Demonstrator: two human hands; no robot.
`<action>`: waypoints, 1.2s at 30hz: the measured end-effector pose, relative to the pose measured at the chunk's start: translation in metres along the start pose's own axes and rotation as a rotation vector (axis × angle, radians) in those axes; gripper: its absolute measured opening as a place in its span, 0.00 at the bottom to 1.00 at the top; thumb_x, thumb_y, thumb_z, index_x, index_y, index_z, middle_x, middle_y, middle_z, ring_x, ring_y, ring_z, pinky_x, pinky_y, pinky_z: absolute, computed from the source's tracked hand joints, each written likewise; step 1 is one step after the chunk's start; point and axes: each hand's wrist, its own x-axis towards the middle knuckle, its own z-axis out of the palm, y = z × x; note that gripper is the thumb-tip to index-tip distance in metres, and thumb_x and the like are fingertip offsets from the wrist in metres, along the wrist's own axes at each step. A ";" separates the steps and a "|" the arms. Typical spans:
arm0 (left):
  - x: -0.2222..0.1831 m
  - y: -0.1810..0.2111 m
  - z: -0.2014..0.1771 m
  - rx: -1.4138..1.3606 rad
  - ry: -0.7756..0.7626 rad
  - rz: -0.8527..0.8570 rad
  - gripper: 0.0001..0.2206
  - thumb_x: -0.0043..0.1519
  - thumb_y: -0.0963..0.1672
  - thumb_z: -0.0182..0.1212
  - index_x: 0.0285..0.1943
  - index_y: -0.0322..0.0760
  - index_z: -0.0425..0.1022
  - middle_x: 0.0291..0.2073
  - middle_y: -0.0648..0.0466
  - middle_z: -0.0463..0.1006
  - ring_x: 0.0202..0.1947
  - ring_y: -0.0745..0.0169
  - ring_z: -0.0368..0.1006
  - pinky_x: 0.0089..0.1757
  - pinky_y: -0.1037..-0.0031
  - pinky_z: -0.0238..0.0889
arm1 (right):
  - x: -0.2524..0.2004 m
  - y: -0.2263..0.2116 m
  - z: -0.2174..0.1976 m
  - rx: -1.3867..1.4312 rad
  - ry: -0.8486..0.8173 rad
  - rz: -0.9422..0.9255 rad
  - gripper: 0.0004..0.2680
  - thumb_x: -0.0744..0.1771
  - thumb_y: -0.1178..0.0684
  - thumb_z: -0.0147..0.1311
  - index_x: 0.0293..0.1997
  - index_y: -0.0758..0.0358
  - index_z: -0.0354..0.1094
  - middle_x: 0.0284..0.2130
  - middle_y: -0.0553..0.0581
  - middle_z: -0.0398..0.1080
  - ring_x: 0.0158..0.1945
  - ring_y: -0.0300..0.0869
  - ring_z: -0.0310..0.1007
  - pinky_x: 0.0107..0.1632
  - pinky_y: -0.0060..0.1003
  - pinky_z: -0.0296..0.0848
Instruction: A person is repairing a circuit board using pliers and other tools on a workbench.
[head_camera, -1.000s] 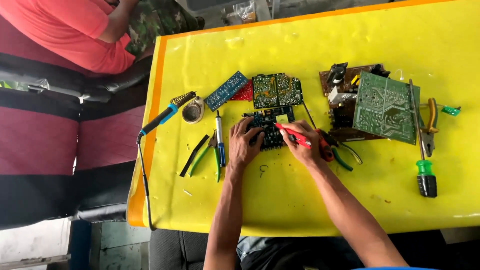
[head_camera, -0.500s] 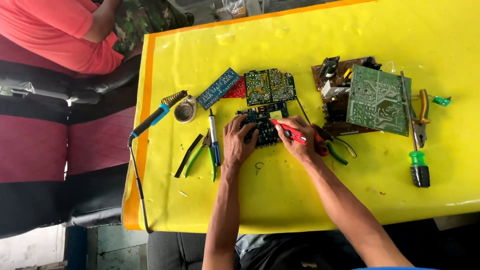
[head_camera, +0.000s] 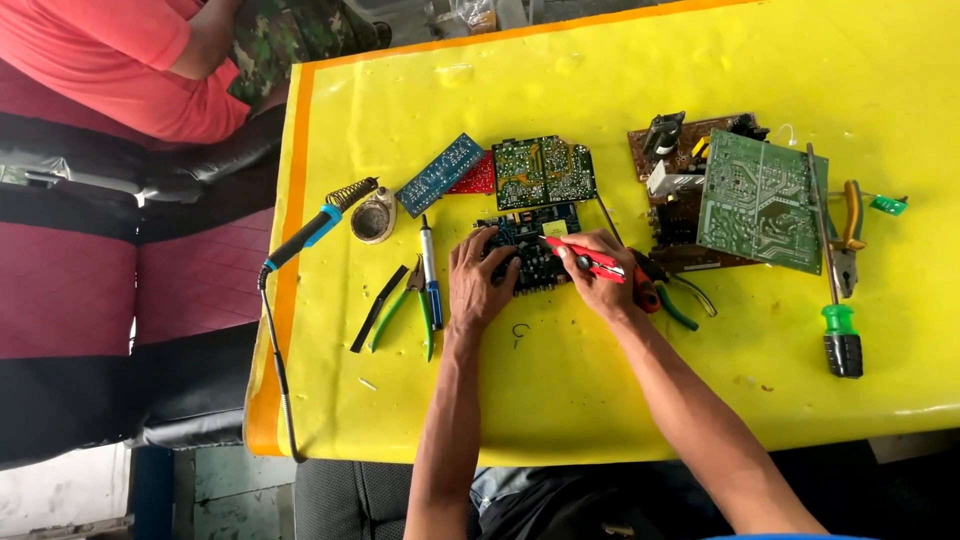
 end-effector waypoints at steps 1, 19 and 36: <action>0.000 0.001 0.000 0.001 0.000 0.000 0.09 0.62 0.50 0.64 0.46 0.49 0.83 0.58 0.52 0.74 0.66 0.50 0.66 0.60 0.58 0.57 | -0.001 -0.001 0.002 0.001 0.000 0.000 0.04 0.66 0.58 0.66 0.43 0.62 0.80 0.32 0.61 0.75 0.34 0.53 0.79 0.33 0.42 0.78; 0.001 0.002 -0.003 -0.017 0.023 0.000 0.12 0.62 0.50 0.63 0.52 0.49 0.81 0.57 0.51 0.74 0.65 0.48 0.67 0.60 0.56 0.58 | 0.001 -0.010 0.003 0.006 -0.028 -0.028 0.06 0.65 0.58 0.67 0.44 0.60 0.81 0.33 0.59 0.76 0.34 0.51 0.80 0.34 0.42 0.79; 0.000 0.002 0.001 -0.006 0.036 0.006 0.09 0.60 0.49 0.64 0.45 0.49 0.82 0.57 0.52 0.75 0.65 0.51 0.68 0.60 0.58 0.59 | -0.003 0.000 0.005 -0.021 0.003 -0.044 0.04 0.66 0.57 0.65 0.42 0.61 0.80 0.31 0.59 0.75 0.34 0.51 0.79 0.37 0.43 0.79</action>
